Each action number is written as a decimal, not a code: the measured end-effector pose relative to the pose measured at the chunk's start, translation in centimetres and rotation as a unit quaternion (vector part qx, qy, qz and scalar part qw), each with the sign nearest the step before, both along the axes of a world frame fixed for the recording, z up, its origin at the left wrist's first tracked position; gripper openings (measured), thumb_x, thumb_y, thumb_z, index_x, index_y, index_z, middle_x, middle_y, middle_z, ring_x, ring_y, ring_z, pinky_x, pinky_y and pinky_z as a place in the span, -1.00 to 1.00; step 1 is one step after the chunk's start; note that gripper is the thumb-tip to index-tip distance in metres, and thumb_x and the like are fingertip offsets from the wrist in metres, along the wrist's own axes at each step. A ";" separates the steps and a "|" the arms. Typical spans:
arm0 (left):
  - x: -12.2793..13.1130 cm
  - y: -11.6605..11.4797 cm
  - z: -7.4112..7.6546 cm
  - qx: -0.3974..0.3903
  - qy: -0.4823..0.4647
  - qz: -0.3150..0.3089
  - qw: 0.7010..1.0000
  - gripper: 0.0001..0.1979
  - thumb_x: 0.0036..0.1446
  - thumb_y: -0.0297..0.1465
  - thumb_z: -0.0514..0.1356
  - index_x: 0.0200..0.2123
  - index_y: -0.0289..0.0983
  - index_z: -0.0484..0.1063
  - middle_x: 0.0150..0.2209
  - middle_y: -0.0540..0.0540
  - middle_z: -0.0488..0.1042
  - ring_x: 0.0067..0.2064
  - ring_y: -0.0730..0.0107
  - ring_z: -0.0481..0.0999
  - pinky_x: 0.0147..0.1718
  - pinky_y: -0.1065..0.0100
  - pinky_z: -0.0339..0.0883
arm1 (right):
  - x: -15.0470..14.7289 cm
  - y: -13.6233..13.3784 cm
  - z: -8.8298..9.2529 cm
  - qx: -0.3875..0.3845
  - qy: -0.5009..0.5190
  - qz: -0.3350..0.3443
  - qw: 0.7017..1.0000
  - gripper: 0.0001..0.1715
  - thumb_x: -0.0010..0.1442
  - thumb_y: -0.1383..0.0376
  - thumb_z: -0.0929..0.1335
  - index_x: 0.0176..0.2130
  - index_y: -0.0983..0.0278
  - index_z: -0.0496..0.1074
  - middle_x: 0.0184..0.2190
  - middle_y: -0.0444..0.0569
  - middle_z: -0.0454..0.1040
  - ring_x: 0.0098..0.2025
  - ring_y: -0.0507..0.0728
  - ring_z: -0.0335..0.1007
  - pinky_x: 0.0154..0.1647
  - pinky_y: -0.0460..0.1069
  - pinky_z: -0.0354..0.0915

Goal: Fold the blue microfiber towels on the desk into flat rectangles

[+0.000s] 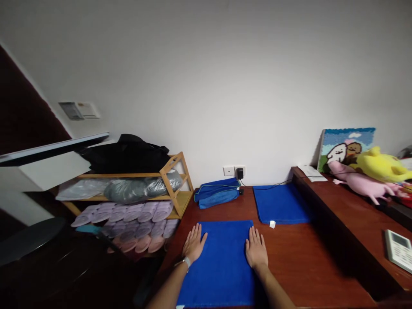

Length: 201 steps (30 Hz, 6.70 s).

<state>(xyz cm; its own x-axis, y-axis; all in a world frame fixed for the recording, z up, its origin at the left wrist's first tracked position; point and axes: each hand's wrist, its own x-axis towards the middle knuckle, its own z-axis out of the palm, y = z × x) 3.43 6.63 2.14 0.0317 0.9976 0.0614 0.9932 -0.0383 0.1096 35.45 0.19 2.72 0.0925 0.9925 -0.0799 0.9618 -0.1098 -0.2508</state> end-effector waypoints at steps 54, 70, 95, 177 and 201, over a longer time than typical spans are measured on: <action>0.7 -7.9 -0.2 0.058 -0.028 -0.032 0.997 -0.25 0.42 0.00 -0.24 0.46 -0.35 0.02 0.47 -0.23 0.05 0.49 0.12 -0.01 0.43 0.02 -0.02 | 0.2 -0.4 -1.0 0.004 -0.049 -0.001 0.999 -0.20 0.41 0.11 -0.10 0.49 0.39 -0.16 0.52 -0.06 -0.19 0.54 0.13 -0.32 0.50 0.12 -0.29; 0.5 -7.6 0.1 0.050 -0.010 -0.027 0.998 -0.28 0.43 -0.02 -0.23 0.45 -0.33 0.05 0.48 -0.20 0.04 0.48 0.17 0.02 0.43 0.06 -0.01 | 0.2 -0.2 -0.9 0.016 -0.009 -0.001 1.000 -0.21 0.41 0.11 -0.07 0.49 0.38 -0.15 0.52 -0.05 -0.16 0.54 0.14 -0.31 0.50 0.12 -0.35; 0.0 -7.3 -0.7 0.062 -0.007 -0.035 0.997 -0.30 0.44 -0.03 -0.22 0.45 -0.33 0.04 0.47 -0.19 0.04 0.48 0.13 0.03 0.41 0.02 0.03 | 0.1 -0.2 -1.0 0.017 -0.007 0.001 1.000 -0.20 0.41 0.11 -0.07 0.48 0.39 -0.15 0.52 -0.06 -0.16 0.54 0.15 -0.32 0.51 0.14 -0.32; 0.1 -7.4 -0.3 0.057 -0.014 -0.026 0.998 -0.30 0.43 -0.03 -0.21 0.46 -0.29 0.03 0.47 -0.18 0.04 0.48 0.12 0.03 0.42 0.01 0.01 | 0.0 -0.2 -1.0 0.021 -0.015 0.004 1.000 -0.19 0.40 0.10 -0.07 0.48 0.40 -0.12 0.52 -0.05 -0.17 0.54 0.15 -0.32 0.51 0.14 -0.31; 0.2 -6.8 -0.5 0.048 -0.004 -0.030 0.998 -0.28 0.44 -0.03 -0.25 0.45 -0.35 0.04 0.48 -0.20 0.03 0.49 0.16 0.00 0.42 0.06 -0.04 | 0.7 -5.4 1.0 0.016 0.039 0.045 0.998 -0.22 0.43 0.06 -0.07 0.49 0.28 -0.18 0.52 -0.18 -0.24 0.54 0.12 -0.39 0.52 0.14 -0.37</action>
